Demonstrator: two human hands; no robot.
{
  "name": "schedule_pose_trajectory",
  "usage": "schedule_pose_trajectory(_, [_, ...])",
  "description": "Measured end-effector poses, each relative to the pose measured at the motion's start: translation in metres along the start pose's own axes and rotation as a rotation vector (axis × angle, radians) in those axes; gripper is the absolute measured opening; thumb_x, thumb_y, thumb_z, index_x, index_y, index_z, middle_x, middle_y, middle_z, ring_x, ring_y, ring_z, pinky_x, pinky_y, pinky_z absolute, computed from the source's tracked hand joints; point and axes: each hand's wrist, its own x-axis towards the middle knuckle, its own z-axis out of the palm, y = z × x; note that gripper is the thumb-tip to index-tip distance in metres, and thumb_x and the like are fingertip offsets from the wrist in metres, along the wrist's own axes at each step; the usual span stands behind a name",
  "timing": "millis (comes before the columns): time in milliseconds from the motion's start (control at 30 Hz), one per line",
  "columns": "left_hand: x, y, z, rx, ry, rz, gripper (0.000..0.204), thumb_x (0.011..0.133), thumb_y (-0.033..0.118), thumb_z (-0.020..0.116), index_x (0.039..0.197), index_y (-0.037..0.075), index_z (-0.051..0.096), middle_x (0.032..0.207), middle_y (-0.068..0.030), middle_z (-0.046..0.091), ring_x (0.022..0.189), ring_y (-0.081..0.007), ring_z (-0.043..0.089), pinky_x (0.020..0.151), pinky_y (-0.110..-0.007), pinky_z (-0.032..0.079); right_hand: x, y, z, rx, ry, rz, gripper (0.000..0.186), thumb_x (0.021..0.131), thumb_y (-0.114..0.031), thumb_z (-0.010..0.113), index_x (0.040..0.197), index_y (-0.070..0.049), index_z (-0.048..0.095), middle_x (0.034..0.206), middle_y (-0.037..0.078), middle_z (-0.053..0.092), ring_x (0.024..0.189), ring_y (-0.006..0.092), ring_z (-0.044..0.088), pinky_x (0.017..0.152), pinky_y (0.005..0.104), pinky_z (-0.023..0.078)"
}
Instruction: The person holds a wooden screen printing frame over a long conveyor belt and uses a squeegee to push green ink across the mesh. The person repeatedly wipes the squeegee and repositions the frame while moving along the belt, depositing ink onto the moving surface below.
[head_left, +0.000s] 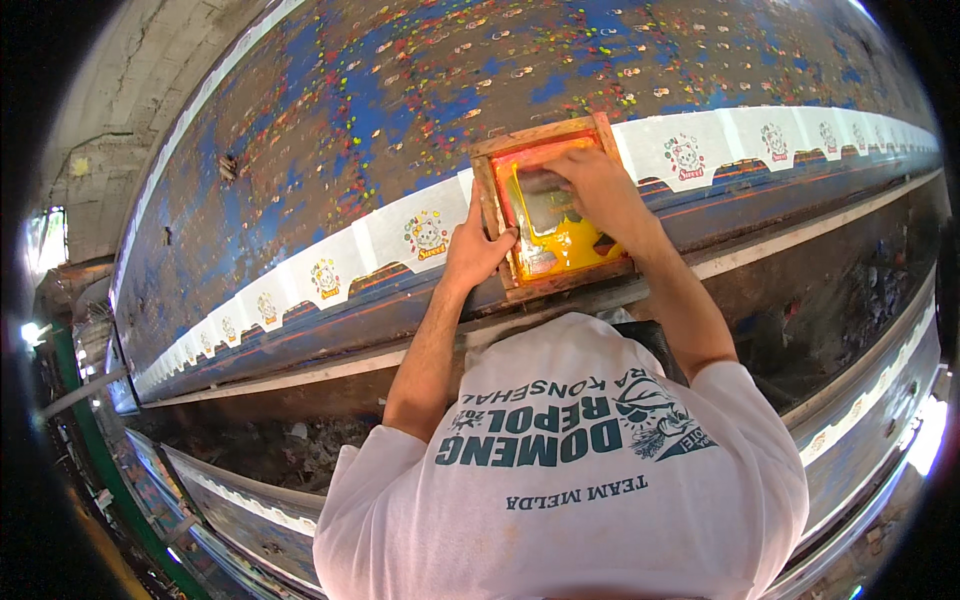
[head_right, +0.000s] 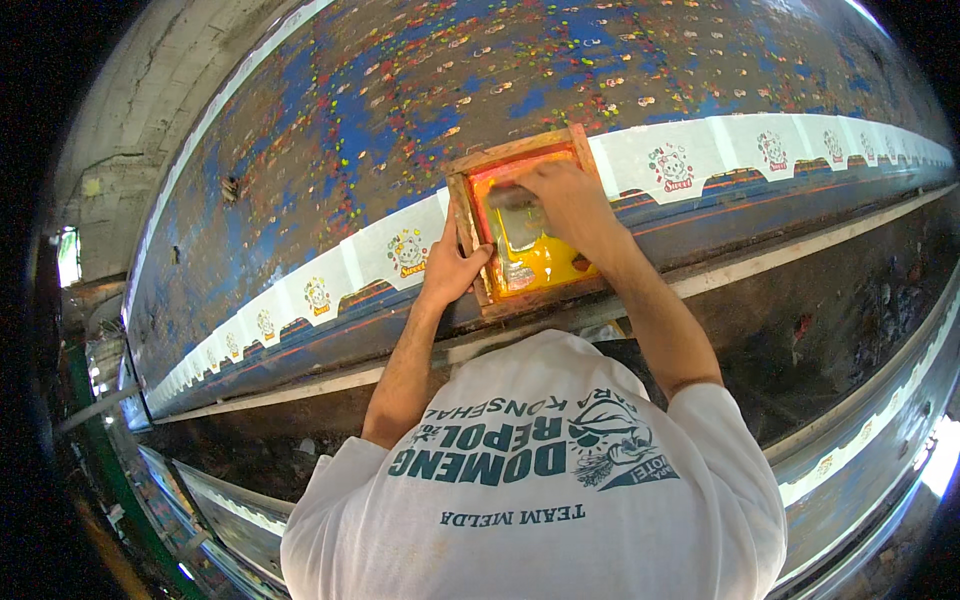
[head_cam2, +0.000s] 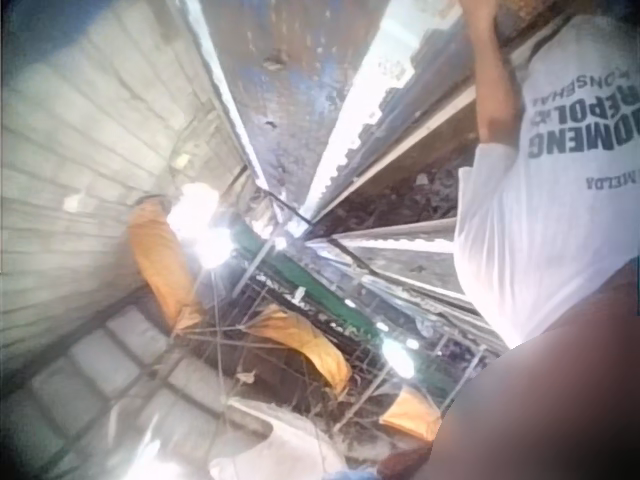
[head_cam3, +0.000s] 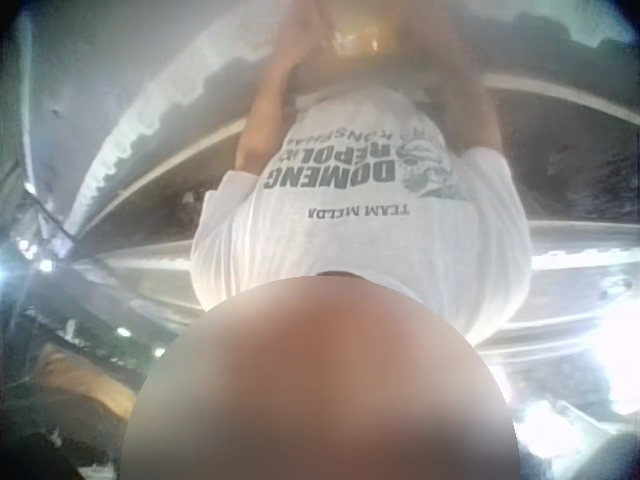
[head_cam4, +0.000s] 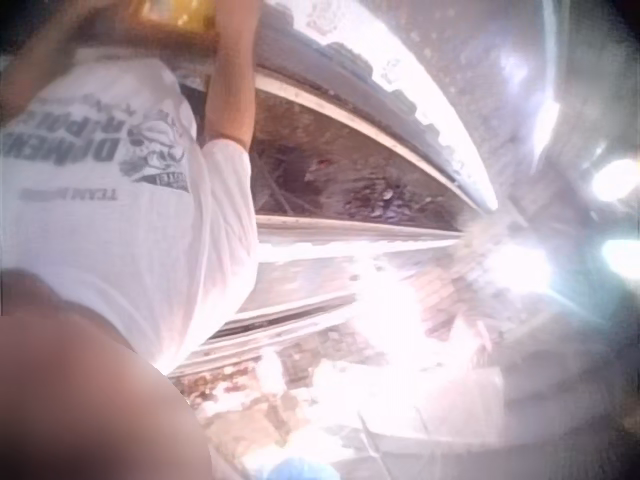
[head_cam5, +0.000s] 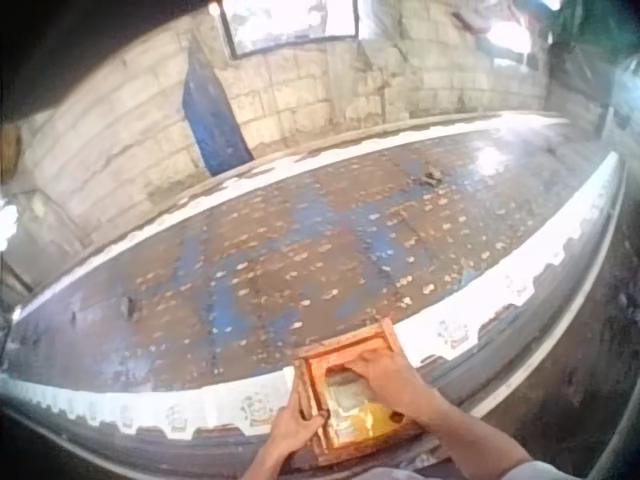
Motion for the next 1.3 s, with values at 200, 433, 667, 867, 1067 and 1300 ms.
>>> schedule_pose_trajectory(200, [0.007,-0.012,0.003,0.096,0.011,-0.008,0.12,0.094,0.035,0.079,0.183,0.004,0.005,0.082,-0.0248,0.08,0.069,-0.0398,0.079,0.068,-0.048,0.063,-0.074,-0.041,-0.01,0.043,-0.074,0.077,0.051,0.087,0.006,0.07,0.136,-0.01,0.077,0.133,0.013,0.076,0.128,0.0378,0.07,0.107,0.0496,0.06])
schedule_pose_trajectory(433, [0.009,-0.017,0.003,0.135,0.016,0.034,0.119,0.096,0.034,0.08,0.183,0.004,0.005,0.083,-0.0219,0.08,0.066,-0.0366,0.079,0.065,-0.045,0.064,-0.029,-0.026,-0.034,0.108,-0.295,0.104,0.041,0.091,0.005,0.072,0.13,-0.004,0.079,0.114,0.019,0.08,0.116,0.0412,0.074,0.106,0.0484,0.058])
schedule_pose_trajectory(667, [0.007,-0.013,0.004,0.136,0.024,0.055,0.12,0.095,0.034,0.08,0.181,-0.002,0.006,0.076,-0.0228,0.077,0.071,-0.0407,0.079,0.067,-0.048,0.062,0.024,-0.013,-0.013,0.009,-0.035,0.053,0.048,0.088,0.007,0.075,0.133,-0.009,0.081,0.122,0.019,0.082,0.121,0.0402,0.074,0.107,0.0522,0.058])
schedule_pose_trajectory(867, [0.006,-0.007,0.002,0.108,0.012,0.003,0.118,0.096,0.033,0.079,0.182,0.001,0.006,0.079,-0.0238,0.078,0.071,-0.0392,0.08,0.066,-0.047,0.063,-0.046,-0.033,-0.013,0.002,-0.118,0.1,0.053,0.088,0.004,0.069,0.138,-0.01,0.078,0.128,0.016,0.078,0.123,0.0386,0.073,0.112,0.0489,0.056])
schedule_pose_trajectory(1067, [-0.003,0.008,-0.001,0.09,0.027,-0.034,0.116,0.096,0.031,0.077,0.183,0.006,0.005,0.081,-0.0201,0.081,0.059,-0.0316,0.077,0.062,-0.042,0.065,-0.091,-0.044,-0.012,0.004,-0.136,0.105,0.061,0.085,0.008,0.068,0.143,-0.012,0.074,0.143,0.009,0.07,0.136,0.0329,0.064,0.114,0.0472,0.054])
schedule_pose_trajectory(1300, [0.015,0.054,0.039,0.071,0.062,0.01,0.117,0.095,0.029,0.078,0.184,0.01,0.003,0.097,-0.0212,0.085,0.066,-0.0302,0.08,0.064,-0.04,0.065,-0.102,0.007,-0.061,0.054,-0.088,0.069,0.059,0.086,0.006,0.069,0.142,-0.01,0.074,0.139,0.008,0.071,0.133,0.0336,0.065,0.115,0.0486,0.053])
